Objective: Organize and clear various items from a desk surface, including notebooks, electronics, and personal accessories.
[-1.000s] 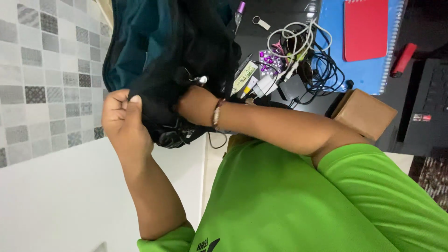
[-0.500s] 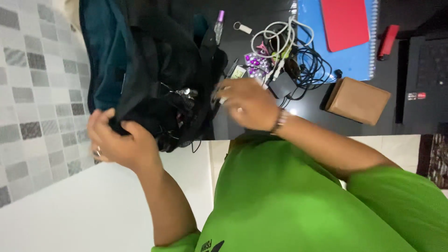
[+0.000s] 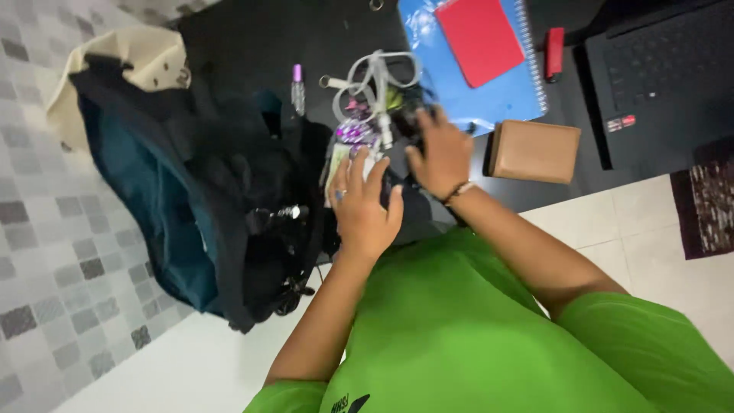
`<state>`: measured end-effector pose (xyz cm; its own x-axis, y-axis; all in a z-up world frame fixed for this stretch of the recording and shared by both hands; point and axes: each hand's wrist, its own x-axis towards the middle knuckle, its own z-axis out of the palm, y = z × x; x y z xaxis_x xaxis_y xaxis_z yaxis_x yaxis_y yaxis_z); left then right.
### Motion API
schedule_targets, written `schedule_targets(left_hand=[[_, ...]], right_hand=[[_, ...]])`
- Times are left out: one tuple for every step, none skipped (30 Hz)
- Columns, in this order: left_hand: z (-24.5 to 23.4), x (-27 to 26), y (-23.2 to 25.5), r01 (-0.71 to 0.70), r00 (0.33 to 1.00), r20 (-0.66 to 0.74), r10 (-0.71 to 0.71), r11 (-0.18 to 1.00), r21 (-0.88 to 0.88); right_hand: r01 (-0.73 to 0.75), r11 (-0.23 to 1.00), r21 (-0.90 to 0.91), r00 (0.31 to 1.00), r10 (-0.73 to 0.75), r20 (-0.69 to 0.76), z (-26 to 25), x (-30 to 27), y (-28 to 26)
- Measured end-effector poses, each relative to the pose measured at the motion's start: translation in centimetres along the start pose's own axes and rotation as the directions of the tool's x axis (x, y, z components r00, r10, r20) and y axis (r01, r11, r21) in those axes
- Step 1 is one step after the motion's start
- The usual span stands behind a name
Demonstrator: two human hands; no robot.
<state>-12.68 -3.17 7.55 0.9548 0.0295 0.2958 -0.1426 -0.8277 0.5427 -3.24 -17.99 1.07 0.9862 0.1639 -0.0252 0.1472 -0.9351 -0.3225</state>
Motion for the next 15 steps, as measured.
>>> schedule_targets(left_hand=[[1.3, 0.1, -0.7, -0.014, 1.0, 0.005, 0.014, 1.0, -0.004], [2.6, 0.3, -1.4, 0.007, 0.997, 0.081, -0.014, 0.996, 0.083], [3.8, 0.1, -2.1, 0.026, 0.986, 0.157, -0.054, 0.984, 0.175], [4.5, -0.5, -3.3, 0.018, 0.985, 0.166, -0.047, 0.985, 0.173], [5.4, -0.6, -4.6, 0.086, 0.98, 0.153, -0.124, 0.968, 0.235], [6.2, -0.6, -5.8, 0.154, 0.971, 0.133, -0.2, 0.943, 0.294], [6.4, -0.6, -6.4, 0.144, 0.972, 0.136, -0.19, 0.946, 0.291], [6.6, -0.6, -7.0, 0.137, 0.977, 0.116, -0.178, 0.947, 0.291], [6.7, -1.0, -7.6, 0.136, 0.98, 0.099, -0.172, 0.946, 0.294], [7.0, -0.8, -7.6, 0.132, 0.98, 0.104, -0.169, 0.946, 0.294], [7.3, -0.5, -7.5, 0.083, 0.996, -0.009, -0.084, 0.953, 0.292], [7.6, -0.2, -7.5, 0.033, 0.992, -0.123, 0.004, 0.955, 0.295], [8.0, 0.6, -6.1, 0.033, 0.992, -0.124, 0.005, 0.955, 0.296], [8.4, 1.5, -4.7, 0.02, 0.999, -0.049, -0.008, 0.971, 0.236], [9.0, 2.6, -3.2, 0.013, 1.0, 0.023, -0.018, 0.985, 0.172]], right_hand=[[-0.013, 1.0, 0.0, 1.0, 0.013, -0.008, 0.4, 0.2, 0.0], [0.064, 0.963, 0.26, 0.995, -0.081, 0.057, 0.7, 0.5, -0.1], [0.117, 0.853, 0.508, 0.977, -0.192, 0.097, 1.2, 0.5, -0.2], [0.107, 0.854, 0.51, 0.979, -0.18, 0.096, 0.8, 0.3, 0.6], [0.135, 0.82, 0.556, 0.971, -0.221, 0.091, 0.4, 0.6, 1.4], [0.162, 0.783, 0.601, 0.961, -0.262, 0.082, -0.1, 0.9, 2.3], [0.16, 0.785, 0.599, 0.964, -0.255, 0.076, 0.3, 1.8, 4.6], [0.065, 0.878, 0.475, 0.995, -0.092, 0.033, 0.8, 2.6, 6.9], [-0.052, 0.935, 0.351, 0.998, 0.064, -0.025, 1.3, 3.1, 9.1], [-0.058, 0.934, 0.352, 0.997, 0.07, -0.024, 1.8, 4.1, 12.2], [-0.069, 0.957, 0.283, 0.988, 0.105, -0.114, 2.2, 5.3, 15.2], [-0.087, 0.973, 0.214, 0.97, 0.131, -0.205, 2.7, 6.4, 18.2], [-0.085, 0.973, 0.215, 0.97, 0.13, -0.206, 2.1, 7.3, 19.1], [0.018, 0.963, 0.268, 0.963, 0.055, -0.263, 1.5, 8.2, 20.0], [0.126, 0.943, 0.309, 0.946, -0.021, -0.325, 0.8, 9.4, 21.1]])
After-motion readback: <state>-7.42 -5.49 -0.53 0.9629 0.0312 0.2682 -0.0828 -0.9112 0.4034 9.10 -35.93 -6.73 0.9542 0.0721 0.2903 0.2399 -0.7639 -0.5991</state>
